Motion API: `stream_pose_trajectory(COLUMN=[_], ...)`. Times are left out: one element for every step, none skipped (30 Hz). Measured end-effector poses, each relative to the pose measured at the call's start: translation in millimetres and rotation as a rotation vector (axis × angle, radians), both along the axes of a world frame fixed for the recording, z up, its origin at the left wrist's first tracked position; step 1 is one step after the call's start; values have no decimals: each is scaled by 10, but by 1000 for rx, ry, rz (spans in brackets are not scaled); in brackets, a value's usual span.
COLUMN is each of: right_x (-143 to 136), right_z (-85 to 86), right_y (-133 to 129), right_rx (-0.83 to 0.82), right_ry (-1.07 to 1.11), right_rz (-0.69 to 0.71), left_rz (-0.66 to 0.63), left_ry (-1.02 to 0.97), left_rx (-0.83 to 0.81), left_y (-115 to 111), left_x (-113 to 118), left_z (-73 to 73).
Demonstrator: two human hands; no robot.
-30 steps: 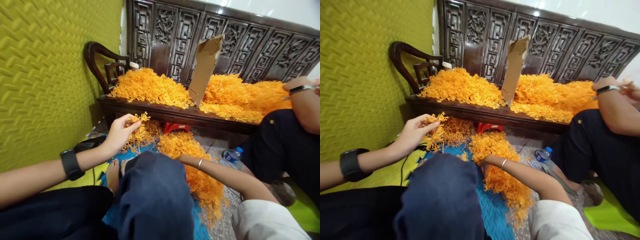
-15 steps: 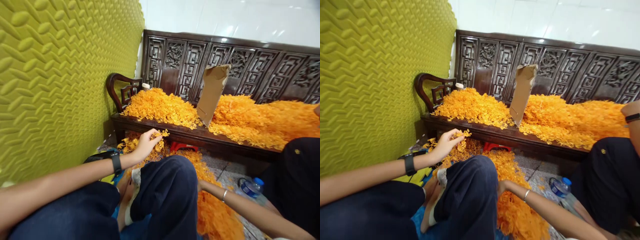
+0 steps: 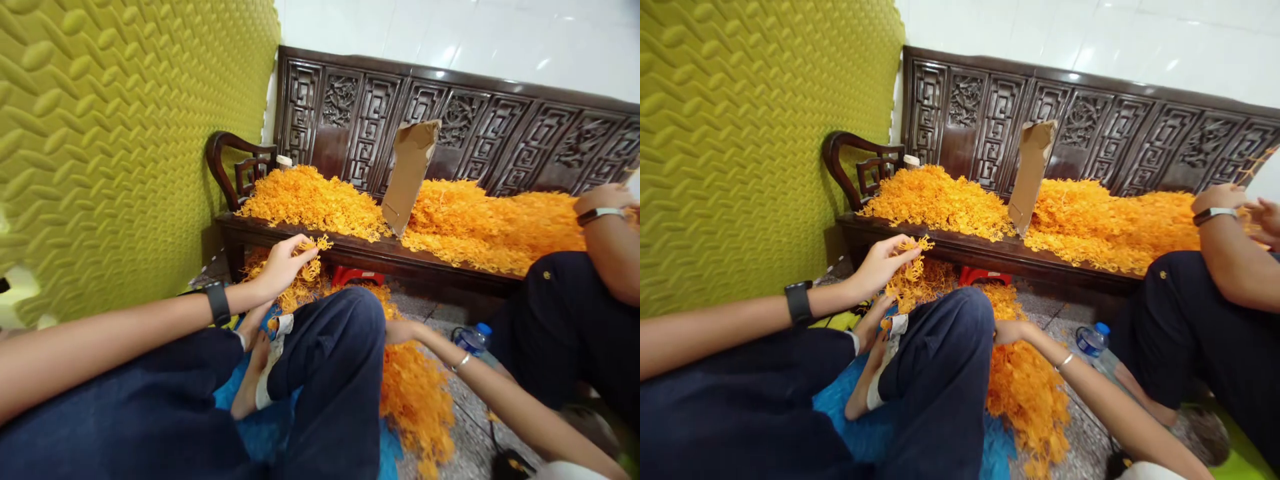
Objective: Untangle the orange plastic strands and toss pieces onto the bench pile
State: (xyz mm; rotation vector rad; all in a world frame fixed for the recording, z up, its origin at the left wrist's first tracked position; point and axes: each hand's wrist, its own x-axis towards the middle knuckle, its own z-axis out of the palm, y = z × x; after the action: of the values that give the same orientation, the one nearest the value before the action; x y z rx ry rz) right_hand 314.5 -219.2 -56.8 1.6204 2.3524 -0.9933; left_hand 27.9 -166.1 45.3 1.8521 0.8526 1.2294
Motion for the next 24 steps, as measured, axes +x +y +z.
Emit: stream_pose_trajectory(right_x=[22,45,68,90,110,128,142,151,153,145,122,79,11,-88,-221,-389,-589,-812,-1045,-1274,-1483,-1662,-1803,-1906], right_z=[2,23,60,112,177,251,334,425,523,627,735,843,945,1031,1092,1116,1091,1008,867,671,433,172,-93,-340], right_y=[-7,-5,5,21,40,61,80,93,95,80,39,-33,-137,-274,-438,-619,-805,-983,-1143,-1274,-1371,-1432,-1458,-1451], right_rx=[-13,-20,-21,-17,-12,-10,-11,-14,-16,0,56,160,306,462,598,661,569,388,169,16,-30,-19,-9,-37], right_ry=[14,30,43,52,55,54,51,53,63,81,107,146,208,289,387,510,610,646,582,479,379,249,107,5], right_rz=[5,9,9,4,-3,-11,-18,-25,-28,-35,-59,-109,-184,-266,-331,-352,-251,-51,159,285,359,386,398,420], left_rz=[-3,-8,-16,-25,-27,-22,-13,-3,5,7,5,2,6,16,30,45,58,69,81,96,114,136,151,166], left_ry=[-1,-4,-7,-14,-26,-48,-73,-95,-109,-115,-116,-116,-120,-132,-147,-162,-177,-191,-203,-214,-223,-230,-231,-230], left_rx=[4,9,18,29,37,38,28,8,-19,-47,-69,-82,-87,-87,-85,-82,-78,-75,-72,-65,-54,-37,-9,24], left_y=[-40,-76,-103,-120,-125,-119,-102,-76,-44,-9,28,64,98,129,158,185,213,242,272,305,340,375,409,441], left_x=[-12,-21,-27,-32,-36,-42,-48,-58,-69,-84,-100,-118,-135,-150,-162,-169,-171,-168,-161,-152,-144,-139,-139,-144], left_z=[37,73,110,149,191,237,286,336,385,429,464,488,501,505,502,499,501,513,541,588,655,738,835,937])
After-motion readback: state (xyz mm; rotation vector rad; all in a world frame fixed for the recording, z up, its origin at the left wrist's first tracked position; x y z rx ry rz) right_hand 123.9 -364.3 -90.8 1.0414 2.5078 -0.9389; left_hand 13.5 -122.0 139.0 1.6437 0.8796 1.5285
